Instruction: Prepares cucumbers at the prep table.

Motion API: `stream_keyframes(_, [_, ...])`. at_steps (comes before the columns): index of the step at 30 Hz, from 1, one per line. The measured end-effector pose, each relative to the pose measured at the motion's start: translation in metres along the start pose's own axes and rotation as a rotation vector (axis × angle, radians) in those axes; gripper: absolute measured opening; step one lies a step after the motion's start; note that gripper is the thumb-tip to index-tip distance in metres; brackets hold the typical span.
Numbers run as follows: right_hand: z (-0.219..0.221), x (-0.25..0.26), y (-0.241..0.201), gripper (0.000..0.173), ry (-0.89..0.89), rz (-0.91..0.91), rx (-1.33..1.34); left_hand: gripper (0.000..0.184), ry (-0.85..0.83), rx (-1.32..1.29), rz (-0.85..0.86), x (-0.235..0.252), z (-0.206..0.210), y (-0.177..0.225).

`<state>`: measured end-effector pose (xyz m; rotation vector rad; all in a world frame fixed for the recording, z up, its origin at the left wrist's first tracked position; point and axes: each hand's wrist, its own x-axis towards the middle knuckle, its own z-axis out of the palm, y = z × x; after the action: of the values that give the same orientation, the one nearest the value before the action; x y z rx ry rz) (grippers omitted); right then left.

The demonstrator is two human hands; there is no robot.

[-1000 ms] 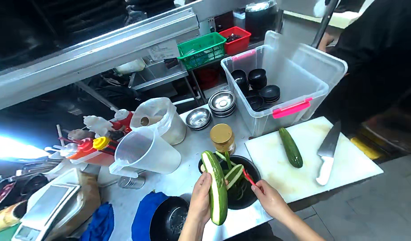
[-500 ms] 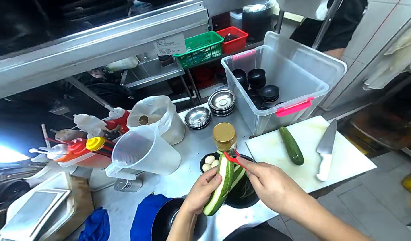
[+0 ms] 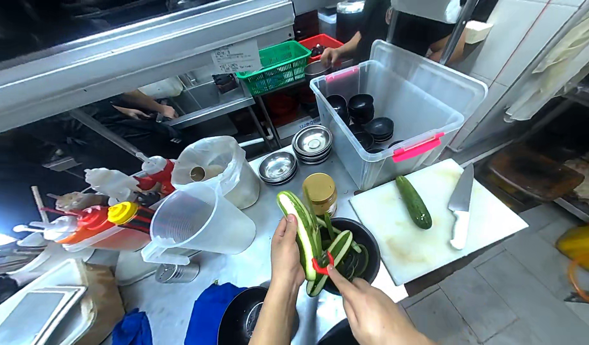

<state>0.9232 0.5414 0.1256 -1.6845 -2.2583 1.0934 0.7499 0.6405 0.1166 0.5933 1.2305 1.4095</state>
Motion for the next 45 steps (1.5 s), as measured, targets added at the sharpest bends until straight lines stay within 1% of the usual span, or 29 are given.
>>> stream_keyframes(3, [0.011, -0.014, 0.002, 0.053, -0.149, -0.017, 0.025, 0.042, 0.057, -0.126, 0.005, 0.006, 0.001, 0.004])
stream_keyframes(5, [0.018, -0.019, 0.008, 0.050, -0.249, -0.042, 0.050, 0.048, 0.064, -0.238, -0.039, 0.007, 0.006, 0.007])
stream_keyframes(7, [0.006, -0.023, 0.014, 0.048, -0.273, -0.087, 0.124, 0.049, 0.050, -0.270, -0.038, 0.008, 0.011, 0.010])
stream_keyframes(9, [-0.014, -0.033, 0.023, 0.045, -0.212, -0.140, 0.268, 0.051, 0.024, -0.300, -0.057, 0.007, 0.011, 0.013])
stream_keyframes(11, [-0.026, -0.039, 0.031, 0.039, -0.028, -0.174, 0.393, 0.055, 0.013, -0.336, -0.097, 0.004, 0.010, 0.014])
stream_keyframes(12, [-0.027, -0.037, 0.033, 0.037, 0.100, -0.181, 0.412, 0.056, 0.007, -0.346, -0.113, 0.002, 0.009, 0.012])
stream_keyframes(13, [-0.024, -0.031, 0.033, 0.038, 0.222, -0.182, 0.393, 0.057, 0.002, -0.352, -0.124, 0.001, 0.010, 0.010])
stream_keyframes(14, [-0.022, -0.024, 0.031, 0.041, 0.306, -0.162, 0.350, 0.057, -0.004, -0.356, -0.134, 0.000, 0.011, 0.007])
stream_keyframes(16, [-0.020, -0.010, 0.025, 0.047, 0.409, -0.114, 0.303, 0.057, -0.013, -0.360, -0.144, -0.002, 0.016, 0.004])
stream_keyframes(17, [-0.018, -0.003, 0.022, 0.047, 0.448, -0.088, 0.348, 0.056, -0.015, -0.361, -0.141, -0.004, 0.018, 0.003])
stream_keyframes(19, [-0.016, 0.015, 0.018, 0.050, 0.441, -0.024, 0.549, 0.054, -0.017, -0.357, -0.134, -0.007, 0.022, 0.002])
stream_keyframes(21, [-0.012, 0.033, 0.020, 0.053, 0.369, -0.020, 0.735, 0.055, -0.027, -0.354, -0.145, -0.010, 0.027, 0.000])
stream_keyframes(22, [-0.008, 0.039, 0.022, 0.050, 0.346, -0.040, 0.812, 0.055, -0.036, -0.356, -0.150, -0.012, 0.029, -0.001])
stream_keyframes(24, [-0.001, 0.044, 0.026, 0.033, 0.341, -0.064, 0.979, 0.057, -0.060, -0.378, -0.163, -0.014, 0.029, -0.002])
stream_keyframes(25, [0.003, 0.044, 0.030, 0.026, 0.348, -0.048, 1.043, 0.060, -0.073, -0.399, -0.177, -0.013, 0.027, -0.002])
stream_keyframes(27, [0.011, 0.043, 0.041, 0.020, 0.378, 0.042, 1.092, 0.068, -0.105, -0.423, -0.231, -0.010, 0.021, -0.003])
stream_keyframes(28, [0.017, 0.042, 0.050, 0.021, 0.384, 0.119, 1.069, 0.072, -0.119, -0.412, -0.259, -0.009, 0.017, -0.004])
stream_keyframes(30, [0.029, 0.046, 0.075, 0.028, 0.339, 0.292, 0.898, 0.075, -0.150, -0.342, -0.275, -0.006, 0.011, -0.004])
stream_keyframes(31, [0.032, 0.047, 0.086, 0.035, 0.291, 0.355, 0.793, 0.073, -0.180, -0.299, -0.272, -0.005, 0.006, -0.004])
stream_keyframes(33, [0.031, 0.047, 0.094, 0.045, 0.237, 0.393, 0.652, 0.057, -0.257, -0.219, -0.263, -0.003, -0.007, -0.007])
stream_keyframes(35, [0.015, 0.044, 0.085, 0.044, 0.237, 0.328, 0.606, 0.053, -0.393, -0.154, -0.230, 0.002, -0.023, -0.012])
stream_keyframes(36, [0.001, 0.040, 0.074, 0.045, 0.236, 0.281, 0.583, 0.057, -0.474, -0.114, -0.206, 0.003, -0.031, -0.014])
stream_keyframes(38, [-0.034, 0.031, 0.049, 0.045, 0.223, 0.178, 0.471, 0.070, -0.639, -0.039, -0.169, 0.006, -0.044, -0.017])
stream_keyframes(39, [-0.049, 0.028, 0.037, 0.044, 0.226, 0.133, 0.417, 0.073, -0.715, -0.005, -0.158, 0.008, -0.049, -0.018])
stream_keyframes(41, [-0.077, 0.023, 0.017, 0.044, 0.194, 0.087, 0.296, 0.070, -0.840, 0.041, -0.140, 0.011, -0.054, -0.019])
stream_keyframes(43, [-0.092, 0.021, 0.003, 0.045, 0.152, 0.062, 0.206, 0.066, -0.917, 0.076, -0.120, 0.013, -0.056, -0.017])
stream_keyframes(45, [-0.094, 0.021, -0.005, 0.047, 0.129, 0.043, 0.153, 0.063, -0.944, 0.090, -0.098, 0.015, -0.055, -0.014])
